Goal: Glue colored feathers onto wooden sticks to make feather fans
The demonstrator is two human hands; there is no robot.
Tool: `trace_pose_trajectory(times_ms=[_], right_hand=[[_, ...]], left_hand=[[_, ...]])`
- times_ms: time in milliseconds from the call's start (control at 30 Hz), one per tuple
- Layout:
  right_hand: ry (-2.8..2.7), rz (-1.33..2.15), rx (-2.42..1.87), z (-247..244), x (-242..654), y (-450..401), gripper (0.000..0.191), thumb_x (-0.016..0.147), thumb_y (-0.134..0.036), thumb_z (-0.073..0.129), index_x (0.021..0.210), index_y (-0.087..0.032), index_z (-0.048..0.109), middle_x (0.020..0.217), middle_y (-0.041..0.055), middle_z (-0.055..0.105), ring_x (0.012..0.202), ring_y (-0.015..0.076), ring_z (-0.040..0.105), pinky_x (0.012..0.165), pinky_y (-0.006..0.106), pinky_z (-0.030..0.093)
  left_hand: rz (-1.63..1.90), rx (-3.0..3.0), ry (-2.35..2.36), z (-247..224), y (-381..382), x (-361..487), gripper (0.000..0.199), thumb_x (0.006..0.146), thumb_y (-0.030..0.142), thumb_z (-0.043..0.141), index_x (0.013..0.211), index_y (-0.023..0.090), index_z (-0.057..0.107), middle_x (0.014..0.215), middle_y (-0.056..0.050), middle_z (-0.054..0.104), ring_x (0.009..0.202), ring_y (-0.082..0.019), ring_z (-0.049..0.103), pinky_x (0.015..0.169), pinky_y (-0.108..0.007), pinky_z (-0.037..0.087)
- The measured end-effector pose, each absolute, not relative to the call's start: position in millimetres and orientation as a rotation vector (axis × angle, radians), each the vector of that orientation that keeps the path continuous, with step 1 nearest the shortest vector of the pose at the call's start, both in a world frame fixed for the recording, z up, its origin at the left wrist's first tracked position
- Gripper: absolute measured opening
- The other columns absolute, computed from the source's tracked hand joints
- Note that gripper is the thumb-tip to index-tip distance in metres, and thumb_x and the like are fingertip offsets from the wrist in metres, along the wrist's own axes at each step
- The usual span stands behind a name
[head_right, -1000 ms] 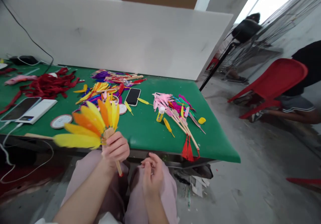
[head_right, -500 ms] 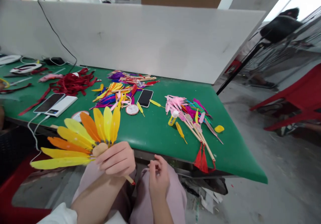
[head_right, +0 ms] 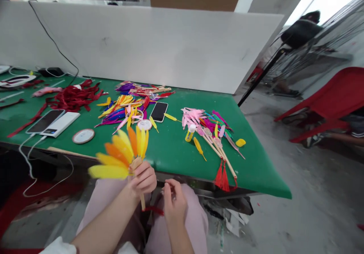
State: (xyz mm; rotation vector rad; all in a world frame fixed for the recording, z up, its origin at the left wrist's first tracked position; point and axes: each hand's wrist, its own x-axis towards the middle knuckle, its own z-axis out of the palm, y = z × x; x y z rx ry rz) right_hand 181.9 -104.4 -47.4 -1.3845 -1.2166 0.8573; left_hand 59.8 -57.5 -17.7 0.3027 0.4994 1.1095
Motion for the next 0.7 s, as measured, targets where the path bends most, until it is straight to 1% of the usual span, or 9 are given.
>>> trace_pose_trajectory(times_ms=[33,67,100,200,300,433,500,633,700], right_hand=[[-1.22,0.895,-1.375,-46,181,-106,0.023,0.078,-0.039,0.048,0.082,-0.018,0.057,0.065,0.0019,0.06,0.053,0.0126,0.056,0.048,0.023,0.046],[-1.222,0.94,-1.364,-44,181,-106,0.024,0.078,-0.039,0.047,0.081,-0.018,0.057,0.066,0.0023,0.06,0.053,0.0127,0.056,0.047,0.022,0.046],[-1.228,0.99,-1.356,-42,179,-107,0.025,0.078,-0.04,0.047,0.082,-0.018,0.058,0.068,0.0027,0.061,0.054,0.013,0.056,0.046,0.022,0.046],[-1.229,1.093,-1.371,-36,175,-106,0.025,0.075,-0.041,0.052,0.083,-0.018,0.058,0.073,0.0038,0.063,0.057,0.0144,0.057,0.047,0.023,0.046],[-1.258,1.117,-1.432,-32,170,-101,0.026,0.071,-0.043,0.057,0.077,-0.018,0.059,0.069,0.0028,0.062,0.054,0.0145,0.056,0.048,0.024,0.046],[-1.264,1.169,-1.454,-31,168,-92,0.028,0.071,-0.045,0.057,0.069,-0.017,0.058,0.054,0.0002,0.057,0.045,0.0128,0.051,0.042,0.023,0.041],[-1.214,1.202,-1.441,-29,169,-89,0.029,0.069,-0.046,0.058,0.067,-0.017,0.058,0.052,0.0,0.056,0.043,0.0123,0.049,0.041,0.023,0.04],[-1.124,1.274,-1.458,-23,175,-83,0.03,0.069,-0.045,0.058,0.067,-0.016,0.058,0.05,-0.0006,0.055,0.04,0.0105,0.046,0.038,0.021,0.037],[-1.125,1.26,-1.486,-18,180,-79,0.029,0.069,-0.044,0.058,0.065,-0.016,0.057,0.049,-0.0013,0.054,0.04,0.0097,0.045,0.038,0.02,0.035]], left_hand=[[1.097,0.284,0.418,-16,-57,61,0.026,0.067,0.042,0.061,0.062,0.017,0.054,0.041,0.004,0.043,0.034,-0.006,0.037,0.031,-0.016,0.028],[1.094,0.269,0.382,-13,-55,62,0.025,0.064,0.039,0.063,0.061,0.017,0.054,0.038,0.005,0.041,0.032,-0.005,0.034,0.029,-0.015,0.024],[1.112,0.254,0.413,-10,-54,64,0.022,0.063,0.036,0.064,0.063,0.016,0.054,0.04,0.004,0.044,0.034,-0.005,0.036,0.03,-0.014,0.025],[1.242,0.259,0.671,-2,-47,71,0.019,0.064,0.029,0.063,0.07,0.013,0.057,0.051,0.0,0.057,0.043,-0.006,0.049,0.039,-0.015,0.036],[1.346,0.314,0.865,3,-39,80,0.023,0.064,0.03,0.063,0.077,0.012,0.059,0.058,-0.003,0.062,0.049,-0.008,0.055,0.044,-0.016,0.041],[1.377,0.302,1.0,7,-31,89,0.026,0.065,0.031,0.063,0.082,0.012,0.059,0.067,-0.006,0.066,0.054,-0.01,0.058,0.041,-0.016,0.041],[1.361,0.304,1.021,7,-30,91,0.025,0.066,0.031,0.062,0.084,0.013,0.059,0.074,-0.007,0.067,0.06,-0.011,0.061,0.043,-0.017,0.043],[1.254,0.396,1.0,3,-32,85,0.023,0.067,0.028,0.061,0.087,0.015,0.06,0.091,-0.009,0.066,0.079,-0.015,0.062,0.057,-0.022,0.051],[1.172,0.534,1.096,0,-34,76,0.023,0.067,0.026,0.059,0.087,0.016,0.062,0.089,-0.008,0.066,0.075,-0.015,0.062,0.054,-0.022,0.05]])
